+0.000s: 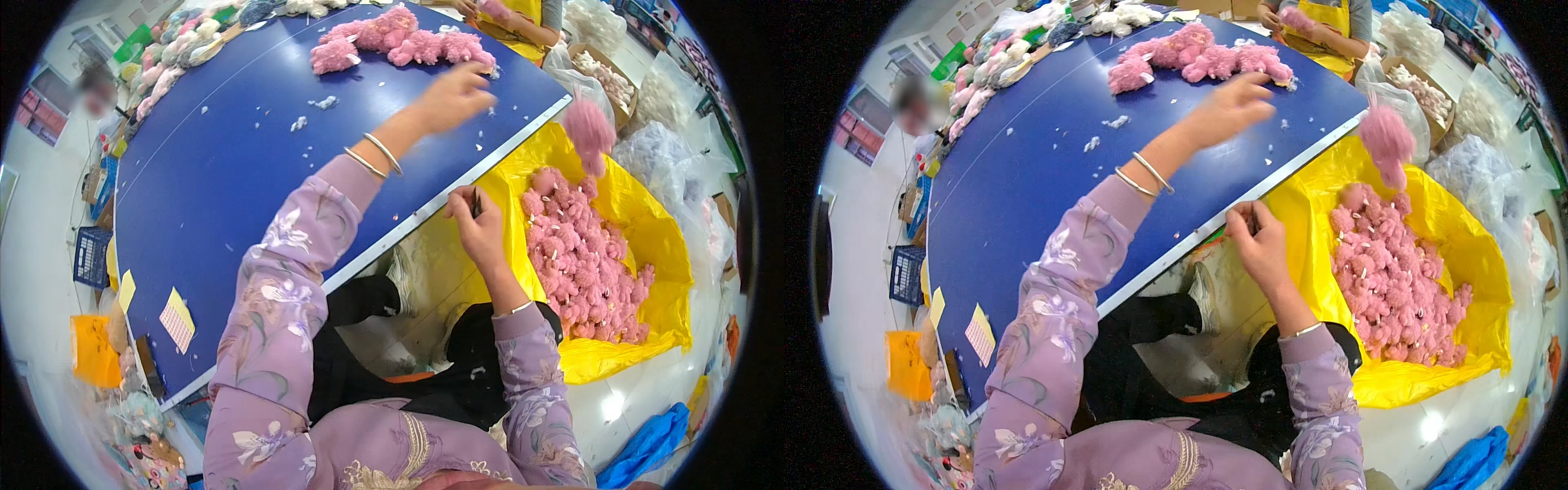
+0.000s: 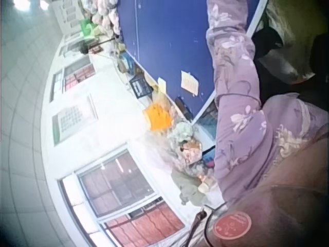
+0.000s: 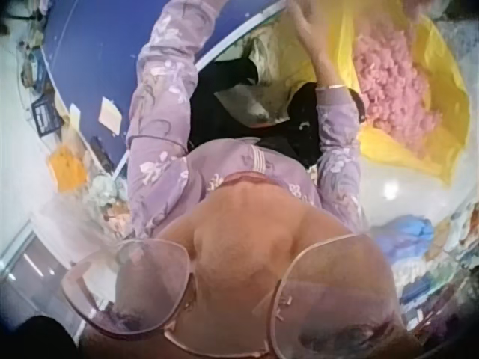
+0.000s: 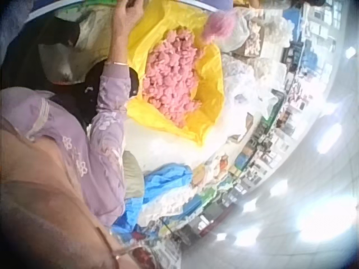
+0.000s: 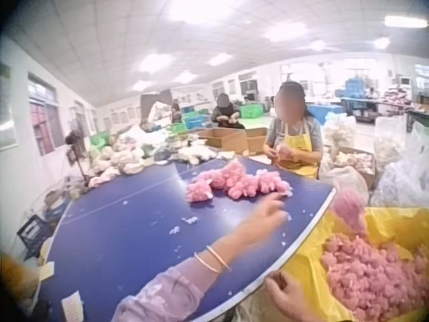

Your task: The person trims the fur on small pink stuffed animals using scissors. They pick up each toy from a pile on the table, trim loose threads and uneven fur, then place the finished items into a yellow bag.

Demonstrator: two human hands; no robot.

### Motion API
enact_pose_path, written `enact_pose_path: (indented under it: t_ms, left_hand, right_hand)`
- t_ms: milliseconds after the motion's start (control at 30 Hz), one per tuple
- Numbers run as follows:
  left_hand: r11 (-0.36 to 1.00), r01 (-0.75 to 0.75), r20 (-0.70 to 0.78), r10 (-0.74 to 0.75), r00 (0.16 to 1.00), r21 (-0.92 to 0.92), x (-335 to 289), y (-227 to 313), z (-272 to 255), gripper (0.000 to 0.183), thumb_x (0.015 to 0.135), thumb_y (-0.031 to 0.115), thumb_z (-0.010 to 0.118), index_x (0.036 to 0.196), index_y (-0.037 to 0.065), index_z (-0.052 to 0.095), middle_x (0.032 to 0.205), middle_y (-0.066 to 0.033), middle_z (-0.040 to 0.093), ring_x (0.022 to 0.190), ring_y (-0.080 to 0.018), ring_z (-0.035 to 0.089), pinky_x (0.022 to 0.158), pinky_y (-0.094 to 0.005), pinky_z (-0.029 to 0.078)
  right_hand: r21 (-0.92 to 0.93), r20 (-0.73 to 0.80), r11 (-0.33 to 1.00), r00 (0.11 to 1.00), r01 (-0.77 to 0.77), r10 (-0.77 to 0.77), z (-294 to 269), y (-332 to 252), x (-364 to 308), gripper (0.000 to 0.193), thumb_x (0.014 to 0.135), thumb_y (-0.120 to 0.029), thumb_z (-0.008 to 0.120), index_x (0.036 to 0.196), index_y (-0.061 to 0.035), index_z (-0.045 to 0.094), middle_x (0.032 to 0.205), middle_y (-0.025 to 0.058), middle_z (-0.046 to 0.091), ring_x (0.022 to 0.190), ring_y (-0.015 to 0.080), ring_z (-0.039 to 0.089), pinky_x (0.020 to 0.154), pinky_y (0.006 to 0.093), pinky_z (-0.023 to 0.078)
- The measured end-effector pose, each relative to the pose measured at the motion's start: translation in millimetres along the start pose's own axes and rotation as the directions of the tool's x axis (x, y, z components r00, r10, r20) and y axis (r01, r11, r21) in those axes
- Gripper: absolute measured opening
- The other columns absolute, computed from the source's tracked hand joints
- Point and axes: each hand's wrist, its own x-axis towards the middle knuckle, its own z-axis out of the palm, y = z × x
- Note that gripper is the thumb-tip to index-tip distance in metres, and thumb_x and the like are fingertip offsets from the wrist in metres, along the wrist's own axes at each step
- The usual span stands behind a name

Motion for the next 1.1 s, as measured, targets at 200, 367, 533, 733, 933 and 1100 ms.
enact_pose_path:
  t_ms: [200, 367, 533, 733, 933, 1100]
  left_hand:
    - [0.542, 0.317, -0.474, 0.177, 0.862, 0.778, 23, -128, -111, 0.071, 0.071, 0.032, 0.071, 0.131, 0.005, 0.043, 0.131, -0.0222, 0.048, 0.128, -0.0388, 0.04, 0.106, -0.0481, 0.033]
    - [0.215, 0.607, -0.549, -0.276, 0.789, 0.765, 23, -169, -168, 0.07, 0.074, 0.043, 0.067, 0.135, 0.018, 0.042, 0.136, -0.0211, 0.044, 0.13, -0.0418, 0.037, 0.105, -0.052, 0.033]
    - [0.196, 0.469, -0.43, -0.212, 0.878, 0.861, 18, -193, -190, 0.057, 0.077, 0.039, 0.065, 0.126, 0.013, 0.049, 0.116, -0.0184, 0.061, 0.104, -0.0386, 0.061, 0.088, -0.0451, 0.05]
    - [0.729, 0.412, -0.476, -0.134, 0.869, 0.547, -25, -98, -165, 0.055, 0.078, 0.034, 0.066, 0.123, 0.006, 0.049, 0.104, -0.0169, 0.065, 0.091, -0.0306, 0.067, 0.08, -0.0386, 0.054]
    - [0.784, 0.343, -0.184, -0.494, 0.85, -0.516, -126, -47, -135, 0.041, 0.083, 0.027, 0.072, 0.11, 0.001, 0.057, 0.095, -0.0074, 0.065, 0.081, -0.0157, 0.063, 0.07, -0.0279, 0.053]
    - [0.895, 0.141, -0.312, -0.29, 0.904, -0.424, -152, 29, -139, 0.026, 0.091, 0.026, 0.061, 0.104, 0.004, 0.063, 0.09, -0.0103, 0.067, 0.083, -0.0198, 0.067, 0.061, -0.0266, 0.054]
  right_hand:
    - [-0.222, 0.029, 0.971, 0.996, 0.093, -0.089, 9, 15, 18, 0.012, 0.092, -0.009, 0.057, 0.088, 0.0015, 0.059, 0.067, -0.0029, 0.052, 0.061, 0.0041, 0.046, 0.056, 0.021, 0.038]
    - [-0.233, 0.021, 0.972, 1.0, -0.015, 0.021, 3, 15, 27, 0.015, 0.091, -0.011, 0.059, 0.09, 0.0032, 0.061, 0.061, 0.0035, 0.053, 0.057, 0.0075, 0.047, 0.054, 0.025, 0.041]
    - [-0.163, 0.072, 0.981, 0.991, -0.101, 0.114, 4, 13, 35, 0.016, 0.092, -0.012, 0.059, 0.09, 0.0034, 0.061, 0.062, 0.0031, 0.052, 0.059, 0.0065, 0.045, 0.055, 0.0249, 0.041]
    - [-0.183, 0.046, 0.978, 0.993, -0.1, 0.11, 6, 18, 34, 0.016, 0.091, -0.013, 0.059, 0.089, 0.0029, 0.061, 0.062, 0.0044, 0.052, 0.058, 0.0075, 0.045, 0.055, 0.0259, 0.041]
    - [-0.239, -0.001, 0.97, 0.999, -0.042, 0.043, 10, 16, 34, 0.017, 0.09, -0.014, 0.059, 0.088, 0.0029, 0.06, 0.065, 0.0084, 0.057, 0.06, 0.0105, 0.051, 0.059, 0.0282, 0.044]
    - [-0.297, -0.002, 0.955, 1.0, 0.025, -0.027, 9, 11, 28, 0.017, 0.09, -0.013, 0.058, 0.091, 0.0042, 0.06, 0.069, 0.0098, 0.06, 0.064, 0.0125, 0.055, 0.062, 0.0282, 0.046]
